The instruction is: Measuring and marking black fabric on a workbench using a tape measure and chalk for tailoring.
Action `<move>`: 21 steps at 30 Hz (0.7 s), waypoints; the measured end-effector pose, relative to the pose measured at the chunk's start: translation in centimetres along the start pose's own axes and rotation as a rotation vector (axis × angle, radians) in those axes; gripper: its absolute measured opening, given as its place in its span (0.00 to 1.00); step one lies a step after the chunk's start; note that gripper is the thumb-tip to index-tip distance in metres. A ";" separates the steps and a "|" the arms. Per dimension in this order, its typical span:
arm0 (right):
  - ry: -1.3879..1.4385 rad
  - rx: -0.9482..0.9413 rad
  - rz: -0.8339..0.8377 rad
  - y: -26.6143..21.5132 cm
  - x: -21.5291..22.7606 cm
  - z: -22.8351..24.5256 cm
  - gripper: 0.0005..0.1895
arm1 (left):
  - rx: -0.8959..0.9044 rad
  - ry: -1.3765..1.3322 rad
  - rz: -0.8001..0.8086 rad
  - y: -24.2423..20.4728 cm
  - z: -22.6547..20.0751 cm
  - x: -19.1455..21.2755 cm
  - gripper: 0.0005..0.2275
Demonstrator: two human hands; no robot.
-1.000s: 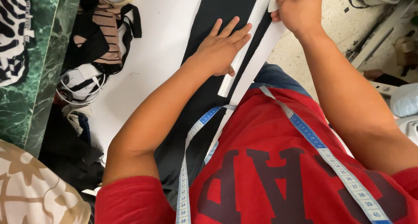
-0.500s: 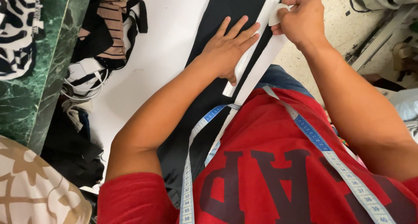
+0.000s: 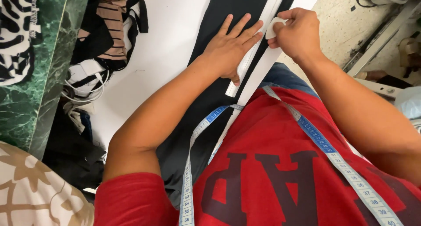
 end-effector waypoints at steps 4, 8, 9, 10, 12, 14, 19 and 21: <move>0.025 0.021 -0.007 0.1 0.0 -0.6 0.13 | 0.014 0.016 0.033 -0.2 -0.3 0.4 0.62; 0.031 -0.061 0.040 -2.6 -1.7 -0.5 0.13 | 0.008 0.024 0.011 0.1 -0.1 0.1 0.63; 0.001 -0.075 0.066 -3.7 -2.4 -0.5 0.14 | 0.004 0.013 0.003 0.2 0.1 0.1 0.63; -0.031 -0.094 0.100 -5.1 -3.4 -0.6 0.15 | 0.002 -0.006 0.000 0.1 0.1 -0.2 0.63; -0.038 -0.147 0.168 -7.3 -4.5 -0.9 0.13 | -0.004 -0.006 -0.021 0.1 0.0 -0.6 0.63; -0.039 -0.198 0.236 -8.8 -5.9 -1.4 0.11 | -0.010 -0.002 -0.040 0.1 0.3 -0.8 0.63; -0.044 -0.278 0.423 -10.9 -8.0 -2.2 0.07 | -0.039 0.001 -0.121 0.6 0.7 -1.5 0.62; -0.075 -0.297 0.446 -11.1 -8.2 -1.9 0.08 | -0.039 0.002 -0.116 0.7 0.6 -1.7 0.62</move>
Point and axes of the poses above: each hand's wrist, its own y-axis towards the middle knuckle, its own x-axis out of the back of the hand, z = x × y, the point moved 2 cm from there along y, towards the middle knuckle, and after that the axes turned 5 degrees about z, right-handed, at the moved point
